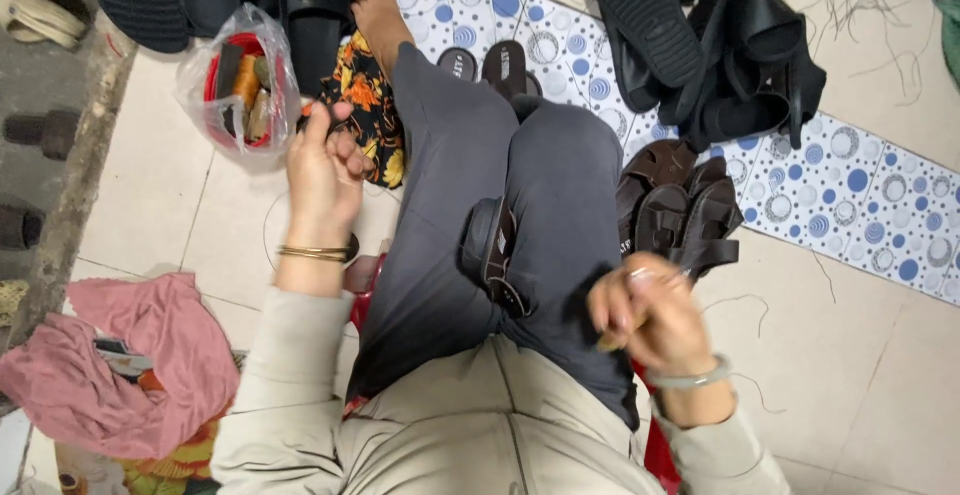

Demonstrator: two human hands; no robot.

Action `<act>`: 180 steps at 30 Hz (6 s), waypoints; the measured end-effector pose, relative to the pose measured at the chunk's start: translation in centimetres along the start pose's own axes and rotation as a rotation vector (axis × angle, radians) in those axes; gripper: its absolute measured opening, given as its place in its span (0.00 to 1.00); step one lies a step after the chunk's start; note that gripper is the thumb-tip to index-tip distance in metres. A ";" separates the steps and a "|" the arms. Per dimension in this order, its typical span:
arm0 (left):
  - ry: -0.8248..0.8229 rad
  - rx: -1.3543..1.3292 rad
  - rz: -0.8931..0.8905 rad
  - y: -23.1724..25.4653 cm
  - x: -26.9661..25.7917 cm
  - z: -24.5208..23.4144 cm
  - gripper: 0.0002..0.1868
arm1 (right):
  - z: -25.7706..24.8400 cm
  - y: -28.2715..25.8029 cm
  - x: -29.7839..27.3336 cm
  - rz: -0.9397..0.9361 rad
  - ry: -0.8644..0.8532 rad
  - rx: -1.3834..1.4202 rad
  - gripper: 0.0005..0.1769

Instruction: Hand-stitching the upper part of a sandal to the sole using a needle and thread.

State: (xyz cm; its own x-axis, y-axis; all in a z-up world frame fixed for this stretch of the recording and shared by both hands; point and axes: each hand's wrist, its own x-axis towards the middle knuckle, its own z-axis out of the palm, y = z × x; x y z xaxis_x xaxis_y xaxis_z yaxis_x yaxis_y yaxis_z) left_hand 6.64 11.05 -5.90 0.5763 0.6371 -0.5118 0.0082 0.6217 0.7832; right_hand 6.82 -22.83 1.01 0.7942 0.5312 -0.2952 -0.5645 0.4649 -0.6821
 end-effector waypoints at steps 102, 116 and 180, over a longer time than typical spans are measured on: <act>-0.641 1.069 0.292 0.9 -14.6 2.7 0.32 | 7.5 -4.3 3.0 -0.260 -0.514 -1.860 0.27; -0.509 0.878 0.626 2.7 -13.2 -0.3 0.06 | 3.4 -4.2 -0.3 -0.116 -0.524 -1.362 0.15; -0.092 -0.130 -0.044 1.0 -0.4 2.8 0.15 | 1.7 0.7 2.6 -0.050 -0.108 0.045 0.17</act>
State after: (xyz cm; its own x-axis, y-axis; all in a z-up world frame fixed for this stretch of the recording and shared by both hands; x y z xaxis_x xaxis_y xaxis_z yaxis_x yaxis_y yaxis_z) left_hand 8.65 10.15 -3.91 0.6498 0.5678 -0.5053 -0.0677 0.7054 0.7056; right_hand 8.09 -19.89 0.91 0.7940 0.5788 -0.1857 -0.5360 0.5226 -0.6630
